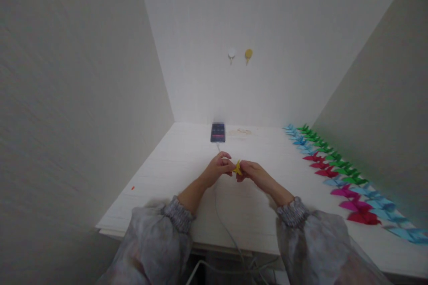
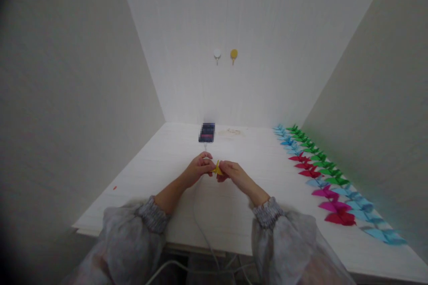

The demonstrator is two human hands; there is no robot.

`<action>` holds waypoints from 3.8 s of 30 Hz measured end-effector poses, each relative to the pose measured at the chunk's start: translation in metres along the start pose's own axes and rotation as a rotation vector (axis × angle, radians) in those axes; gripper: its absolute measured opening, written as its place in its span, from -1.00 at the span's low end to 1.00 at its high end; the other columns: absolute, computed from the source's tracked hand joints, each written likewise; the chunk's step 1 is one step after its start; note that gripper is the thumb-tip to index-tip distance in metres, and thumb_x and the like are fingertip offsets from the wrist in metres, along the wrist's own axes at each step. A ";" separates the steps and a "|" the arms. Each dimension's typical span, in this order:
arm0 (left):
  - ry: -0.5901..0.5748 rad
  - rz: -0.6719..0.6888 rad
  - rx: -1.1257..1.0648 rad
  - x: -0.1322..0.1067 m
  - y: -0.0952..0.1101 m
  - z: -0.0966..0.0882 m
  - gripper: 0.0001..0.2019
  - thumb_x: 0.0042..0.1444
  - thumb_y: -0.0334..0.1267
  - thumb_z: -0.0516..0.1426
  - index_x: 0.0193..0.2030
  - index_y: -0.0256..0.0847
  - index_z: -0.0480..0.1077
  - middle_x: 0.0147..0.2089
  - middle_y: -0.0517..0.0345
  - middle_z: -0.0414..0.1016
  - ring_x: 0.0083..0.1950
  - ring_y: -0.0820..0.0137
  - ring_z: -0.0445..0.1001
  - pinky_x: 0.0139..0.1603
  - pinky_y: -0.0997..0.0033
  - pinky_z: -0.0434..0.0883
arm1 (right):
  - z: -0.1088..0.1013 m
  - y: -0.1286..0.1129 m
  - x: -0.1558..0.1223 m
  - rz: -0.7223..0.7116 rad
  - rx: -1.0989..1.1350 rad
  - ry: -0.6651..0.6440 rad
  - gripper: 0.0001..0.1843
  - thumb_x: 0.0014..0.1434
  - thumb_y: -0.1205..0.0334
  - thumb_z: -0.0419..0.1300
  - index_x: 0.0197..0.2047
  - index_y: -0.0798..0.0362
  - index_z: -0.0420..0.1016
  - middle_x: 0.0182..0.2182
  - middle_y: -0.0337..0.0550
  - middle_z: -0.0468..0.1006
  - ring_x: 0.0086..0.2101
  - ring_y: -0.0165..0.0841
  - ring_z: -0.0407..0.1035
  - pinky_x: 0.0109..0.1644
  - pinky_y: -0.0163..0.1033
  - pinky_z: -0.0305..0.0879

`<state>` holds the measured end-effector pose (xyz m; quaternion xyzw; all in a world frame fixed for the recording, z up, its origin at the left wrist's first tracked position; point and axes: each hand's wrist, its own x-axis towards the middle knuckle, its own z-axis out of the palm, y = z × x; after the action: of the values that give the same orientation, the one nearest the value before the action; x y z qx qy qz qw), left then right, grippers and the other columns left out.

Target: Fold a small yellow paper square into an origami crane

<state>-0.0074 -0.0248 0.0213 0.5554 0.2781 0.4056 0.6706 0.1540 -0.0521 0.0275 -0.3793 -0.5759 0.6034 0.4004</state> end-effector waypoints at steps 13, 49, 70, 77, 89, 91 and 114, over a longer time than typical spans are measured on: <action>-0.070 -0.169 0.085 -0.002 -0.001 0.006 -0.68 -0.12 -0.04 0.07 -0.47 -0.31 0.21 -0.59 0.25 0.28 -0.65 0.62 0.23 -0.61 0.56 0.18 | 0.005 -0.001 0.000 0.053 0.154 0.046 -0.70 -0.06 0.07 0.15 -0.56 0.15 0.29 -0.72 -0.33 0.28 -0.70 -0.58 0.13 -0.63 -0.41 -0.01; -0.009 -0.098 -0.466 -0.001 0.003 0.024 -0.72 -0.04 -0.21 0.03 -0.66 -0.32 0.18 -0.80 0.32 0.14 -0.81 0.66 0.03 -0.73 0.58 0.00 | 0.026 0.001 0.001 -0.072 0.756 -0.060 -0.68 0.08 0.13 0.04 -0.61 0.14 0.26 -0.79 -0.40 0.10 -0.78 -0.63 -0.12 -0.74 -0.46 -0.16; -0.065 -0.107 -0.543 -0.002 0.004 0.024 -0.70 -0.01 -0.18 0.00 -0.66 -0.30 0.14 -0.83 0.34 0.06 -0.82 0.68 -0.03 -0.77 0.61 -0.07 | 0.029 -0.005 -0.002 -0.154 0.757 -0.025 -0.64 0.04 0.05 0.05 -0.65 0.08 0.16 -0.80 -0.41 0.07 -0.78 -0.60 -0.11 -0.73 -0.42 -0.18; -0.058 -0.111 -0.562 -0.003 0.005 0.026 -0.71 -0.01 -0.19 0.00 -0.64 -0.30 0.14 -0.81 0.35 0.06 -0.81 0.69 -0.04 -0.76 0.62 -0.08 | 0.029 -0.003 -0.002 -0.144 0.687 0.047 -0.59 0.00 -0.05 0.05 -0.67 0.04 0.12 -0.83 -0.42 0.01 -0.79 -0.56 -0.14 -0.73 -0.42 -0.16; 0.005 -0.125 -0.570 -0.003 0.005 0.025 -0.71 0.00 -0.19 0.00 -0.64 -0.30 0.13 -0.80 0.35 0.06 -0.80 0.69 -0.04 -0.75 0.64 -0.05 | 0.030 -0.002 -0.001 -0.175 0.659 0.074 -0.63 -0.03 -0.05 0.07 -0.63 0.03 0.15 -0.78 -0.39 0.05 -0.75 -0.54 -0.06 -0.68 -0.39 -0.08; 0.009 -0.116 -0.594 -0.003 0.006 0.024 -0.70 0.00 -0.19 0.00 -0.66 -0.30 0.12 -0.80 0.35 0.04 -0.80 0.69 -0.03 -0.75 0.64 -0.05 | 0.029 -0.003 -0.001 -0.163 0.676 0.055 -0.69 -0.03 0.02 0.11 -0.61 0.04 0.18 -0.74 -0.38 0.09 -0.72 -0.53 -0.02 -0.64 -0.37 -0.05; 0.029 -0.147 -0.210 -0.005 0.004 0.019 -0.69 -0.13 -0.08 0.10 -0.62 -0.30 0.17 -0.75 0.31 0.21 -0.79 0.64 0.11 -0.75 0.59 0.02 | 0.018 -0.006 0.001 -0.023 0.440 0.140 -0.78 -0.02 0.13 0.13 -0.53 0.12 0.34 -0.71 -0.29 0.33 -0.71 -0.52 0.16 -0.66 -0.39 0.03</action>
<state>0.0051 -0.0385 0.0290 0.4546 0.2836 0.3903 0.7487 0.1374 -0.0585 0.0339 -0.3171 -0.4055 0.6823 0.5192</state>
